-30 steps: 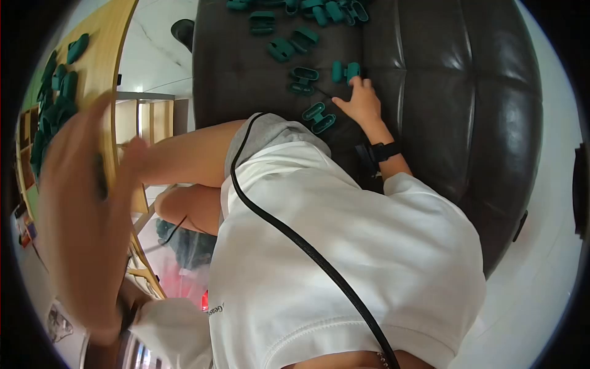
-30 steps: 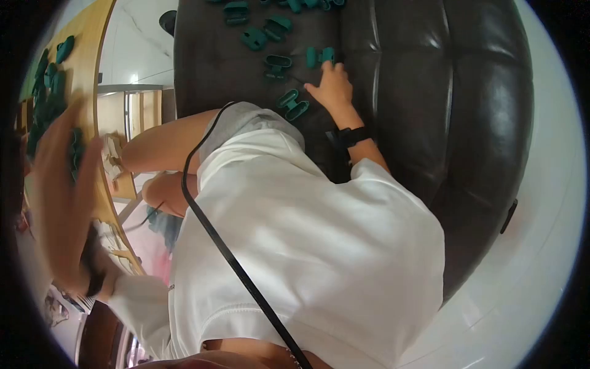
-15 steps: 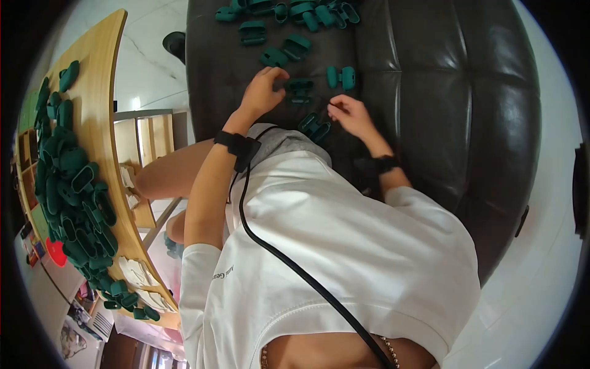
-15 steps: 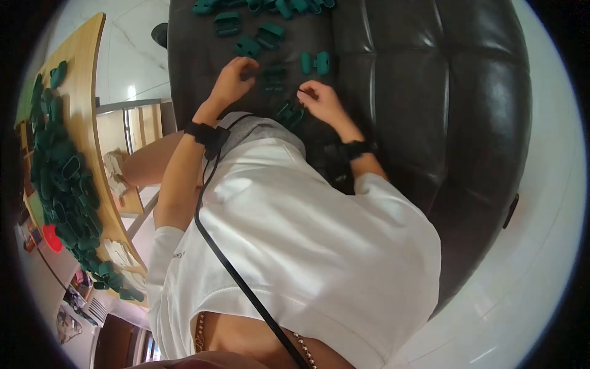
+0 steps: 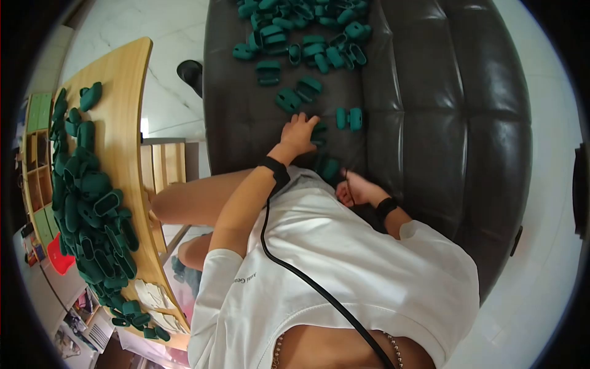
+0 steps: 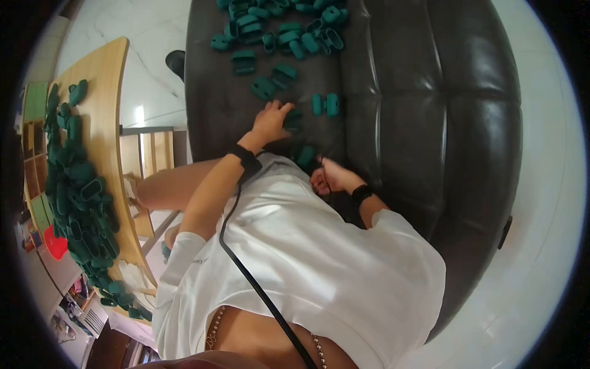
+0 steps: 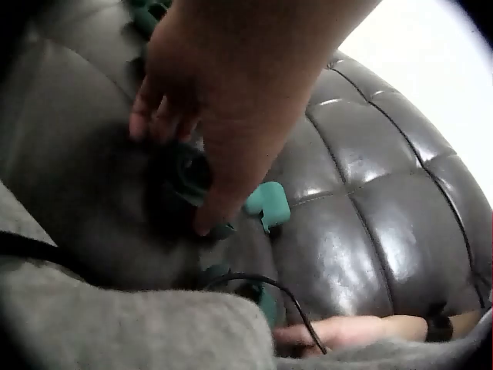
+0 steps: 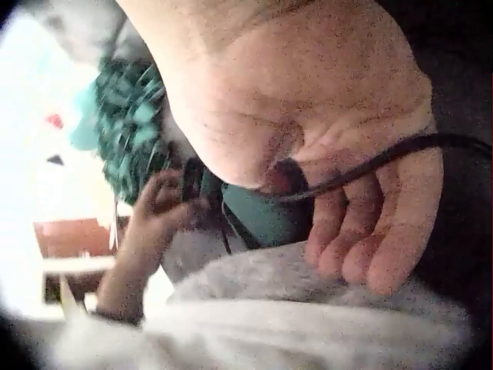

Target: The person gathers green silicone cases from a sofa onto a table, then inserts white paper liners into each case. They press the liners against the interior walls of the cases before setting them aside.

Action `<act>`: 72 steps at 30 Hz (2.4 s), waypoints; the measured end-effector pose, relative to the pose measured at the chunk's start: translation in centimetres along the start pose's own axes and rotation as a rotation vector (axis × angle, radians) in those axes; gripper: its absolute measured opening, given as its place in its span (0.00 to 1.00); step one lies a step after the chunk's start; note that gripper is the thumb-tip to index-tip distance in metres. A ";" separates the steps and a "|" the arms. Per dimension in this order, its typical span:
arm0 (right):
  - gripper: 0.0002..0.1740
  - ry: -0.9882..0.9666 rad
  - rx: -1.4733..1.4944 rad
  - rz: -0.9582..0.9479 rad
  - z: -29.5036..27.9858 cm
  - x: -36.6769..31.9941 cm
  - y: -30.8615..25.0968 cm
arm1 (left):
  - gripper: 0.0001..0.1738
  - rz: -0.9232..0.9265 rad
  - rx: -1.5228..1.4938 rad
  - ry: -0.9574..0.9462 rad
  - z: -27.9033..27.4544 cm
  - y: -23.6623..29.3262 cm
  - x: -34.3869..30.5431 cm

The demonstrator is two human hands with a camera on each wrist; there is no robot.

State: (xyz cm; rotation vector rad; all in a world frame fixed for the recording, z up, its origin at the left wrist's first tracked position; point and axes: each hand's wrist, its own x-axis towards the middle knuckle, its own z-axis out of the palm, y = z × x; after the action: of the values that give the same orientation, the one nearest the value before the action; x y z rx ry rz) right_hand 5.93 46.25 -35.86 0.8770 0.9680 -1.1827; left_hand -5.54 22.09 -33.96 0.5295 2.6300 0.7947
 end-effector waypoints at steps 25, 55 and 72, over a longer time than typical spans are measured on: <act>0.07 0.792 -0.954 -1.567 9.5 -1.3 -12.2 | 0.52 -0.206 0.217 0.269 -4.4 -3.7 4.5; 0.61 1.052 -1.168 -1.486 4.5 -3.7 -33.0 | 0.64 -0.099 -0.040 0.364 -12.0 -11.6 12.8; 0.55 0.748 -1.226 -1.019 0.2 -3.1 -34.2 | 0.69 -0.144 -0.166 0.126 -9.7 -7.7 13.7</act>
State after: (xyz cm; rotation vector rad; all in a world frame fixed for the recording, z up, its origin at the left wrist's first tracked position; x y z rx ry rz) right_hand -28.05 41.31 -34.61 -0.3185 2.5363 -0.7124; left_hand -23.46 17.80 -33.72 0.2488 2.6468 1.0185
